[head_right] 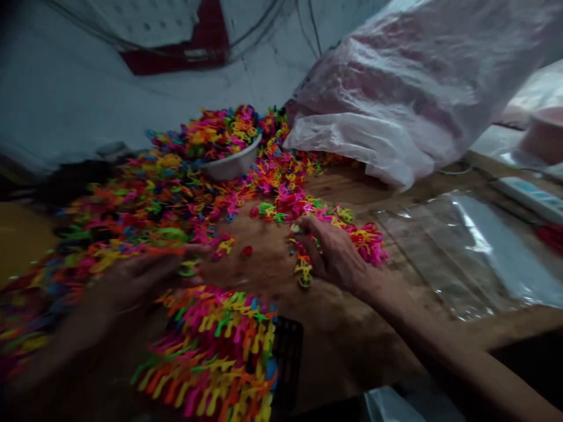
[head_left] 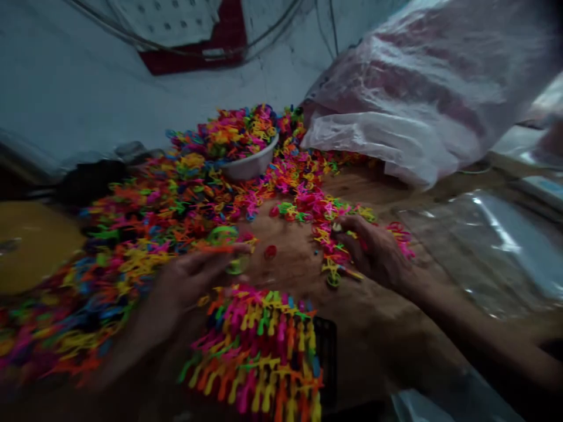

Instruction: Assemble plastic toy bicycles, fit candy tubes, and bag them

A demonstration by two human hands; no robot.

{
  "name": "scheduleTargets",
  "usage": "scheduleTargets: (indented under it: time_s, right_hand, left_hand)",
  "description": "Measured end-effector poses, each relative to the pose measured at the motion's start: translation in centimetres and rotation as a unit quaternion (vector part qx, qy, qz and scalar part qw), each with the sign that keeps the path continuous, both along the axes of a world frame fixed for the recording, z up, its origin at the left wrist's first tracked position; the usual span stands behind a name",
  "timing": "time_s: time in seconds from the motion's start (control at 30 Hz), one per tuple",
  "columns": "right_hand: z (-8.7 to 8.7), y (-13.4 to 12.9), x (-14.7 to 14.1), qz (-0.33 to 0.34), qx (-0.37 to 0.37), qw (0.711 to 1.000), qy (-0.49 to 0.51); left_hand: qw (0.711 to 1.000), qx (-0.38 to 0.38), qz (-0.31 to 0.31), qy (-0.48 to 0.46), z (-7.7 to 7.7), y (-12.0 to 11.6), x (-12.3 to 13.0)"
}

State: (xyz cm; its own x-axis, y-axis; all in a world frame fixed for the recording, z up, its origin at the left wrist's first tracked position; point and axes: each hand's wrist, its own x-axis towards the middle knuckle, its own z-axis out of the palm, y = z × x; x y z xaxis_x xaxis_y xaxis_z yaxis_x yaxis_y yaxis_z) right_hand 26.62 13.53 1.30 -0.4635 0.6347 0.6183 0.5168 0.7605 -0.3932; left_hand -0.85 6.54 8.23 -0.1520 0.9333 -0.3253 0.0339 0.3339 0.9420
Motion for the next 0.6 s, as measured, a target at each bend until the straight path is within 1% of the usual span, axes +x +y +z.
scheduleTargets:
  time_s: [0.03,0.1,0.13,0.2,0.3,0.37,0.4,0.47,0.53,0.6]
  right_hand:
    - [0.5,-0.6,-1.7,0.02,-0.019,0.999,0.033]
    - [1.3,-1.7,-4.5,0.055,-0.062,0.992,0.094]
    - [1.4,-2.3,-5.5,0.063,-0.085,0.986,0.126]
    - [1.1,-3.1,-6.5,0.065,-0.146,0.97,0.18]
    - [-0.2,-4.0,-6.3,0.074,-0.273,0.93,0.235]
    - [-0.9,-4.4,-5.8,0.089,-0.332,0.903,0.257]
    - [-1.1,-4.6,-5.6,0.097,-0.348,0.894,0.265]
    - [-1.2,-4.8,-5.5,0.104,-0.36,0.885,0.277]
    - [-1.1,-5.0,-5.6,0.105,-0.362,0.878,0.296]
    - [-1.0,-5.2,-5.7,0.111,-0.37,0.868,0.313]
  left_hand:
    - [1.0,0.007,-0.01,-0.011,0.1,0.1,0.4]
    - [0.998,0.015,-0.031,-0.061,-0.3,0.7,1.5]
    - [0.995,0.01,-0.044,-0.09,-0.7,0.9,2.0]
    - [0.988,-0.018,-0.07,-0.135,-1.5,1.2,2.9]
    - [0.974,-0.049,-0.118,-0.185,-2.6,1.0,3.6]
    - [0.96,-0.056,-0.162,-0.222,-3.1,0.8,3.9]
    - [0.952,-0.055,-0.183,-0.239,-3.3,0.8,4.1]
    - [0.939,-0.046,-0.217,-0.264,-3.5,0.8,4.3]
    - [0.934,-0.041,-0.235,-0.265,-3.6,0.9,4.6]
    - [0.936,-0.045,-0.242,-0.25,-3.5,0.9,4.7]
